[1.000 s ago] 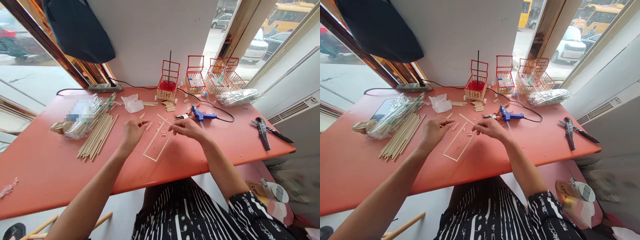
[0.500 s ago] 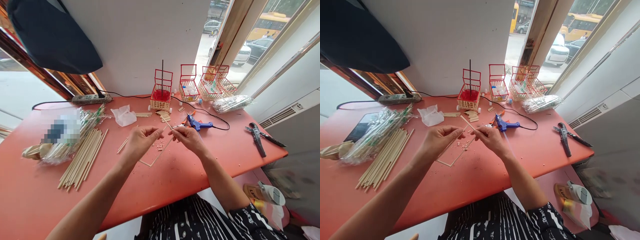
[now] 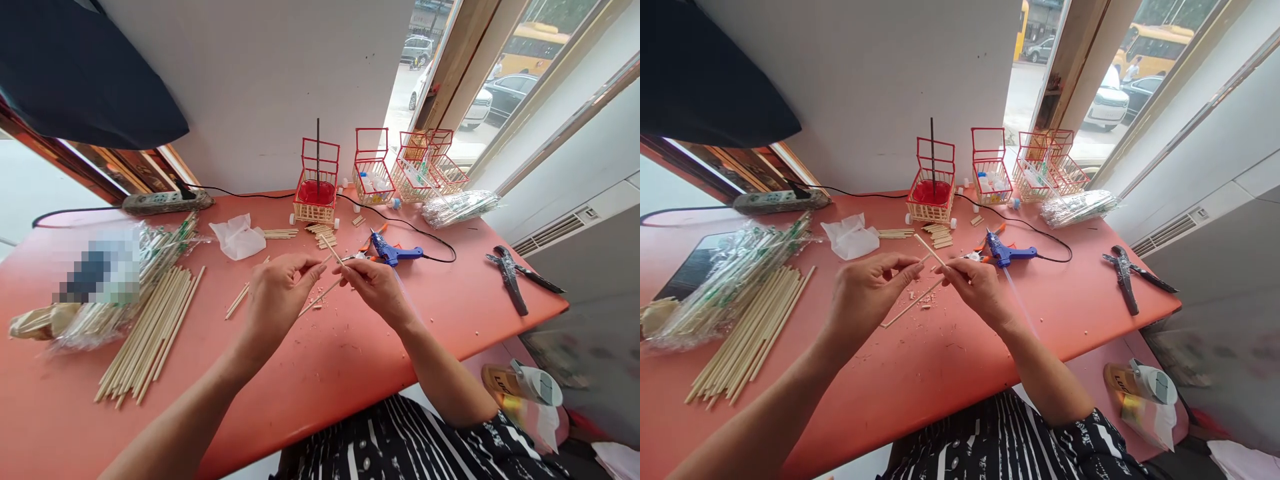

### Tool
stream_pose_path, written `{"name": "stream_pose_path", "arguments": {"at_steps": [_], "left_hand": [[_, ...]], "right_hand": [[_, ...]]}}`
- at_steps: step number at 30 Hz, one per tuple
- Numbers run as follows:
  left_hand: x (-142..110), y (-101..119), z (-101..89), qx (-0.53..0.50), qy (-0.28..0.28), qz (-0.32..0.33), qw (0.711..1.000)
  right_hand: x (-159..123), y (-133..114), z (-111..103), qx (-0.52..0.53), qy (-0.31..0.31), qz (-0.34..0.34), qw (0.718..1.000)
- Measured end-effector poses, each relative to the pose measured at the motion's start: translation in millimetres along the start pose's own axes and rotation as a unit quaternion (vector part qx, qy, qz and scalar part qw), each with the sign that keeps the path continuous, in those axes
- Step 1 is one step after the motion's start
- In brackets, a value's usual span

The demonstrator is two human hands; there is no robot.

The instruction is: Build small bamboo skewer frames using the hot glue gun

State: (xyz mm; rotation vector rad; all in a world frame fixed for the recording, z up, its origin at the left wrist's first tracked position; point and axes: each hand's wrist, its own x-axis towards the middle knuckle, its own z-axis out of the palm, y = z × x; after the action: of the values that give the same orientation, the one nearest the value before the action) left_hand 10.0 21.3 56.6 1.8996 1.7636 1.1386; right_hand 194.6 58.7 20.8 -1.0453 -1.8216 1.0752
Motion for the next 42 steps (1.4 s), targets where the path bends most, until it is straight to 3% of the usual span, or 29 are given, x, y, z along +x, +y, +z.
{"name": "stream_pose_path", "arguments": {"at_steps": [15, 35, 42], "left_hand": [[-3.6, 1.0, -0.4, -0.008, 0.003, -0.012, 1.0], [-6.0, -14.1, 0.2, -0.044, -0.021, -0.048, 0.998], [1.2, -29.3, -19.8, -0.046, 0.068, -0.044, 0.996]], "right_hand": [[0.5, 3.8, 4.5, -0.015, -0.001, -0.02, 1.0], [1.3, 3.6, 7.5, -0.025, -0.036, -0.005, 0.999], [5.7, 10.4, 1.1, -0.039, -0.112, 0.019, 0.993]]}}
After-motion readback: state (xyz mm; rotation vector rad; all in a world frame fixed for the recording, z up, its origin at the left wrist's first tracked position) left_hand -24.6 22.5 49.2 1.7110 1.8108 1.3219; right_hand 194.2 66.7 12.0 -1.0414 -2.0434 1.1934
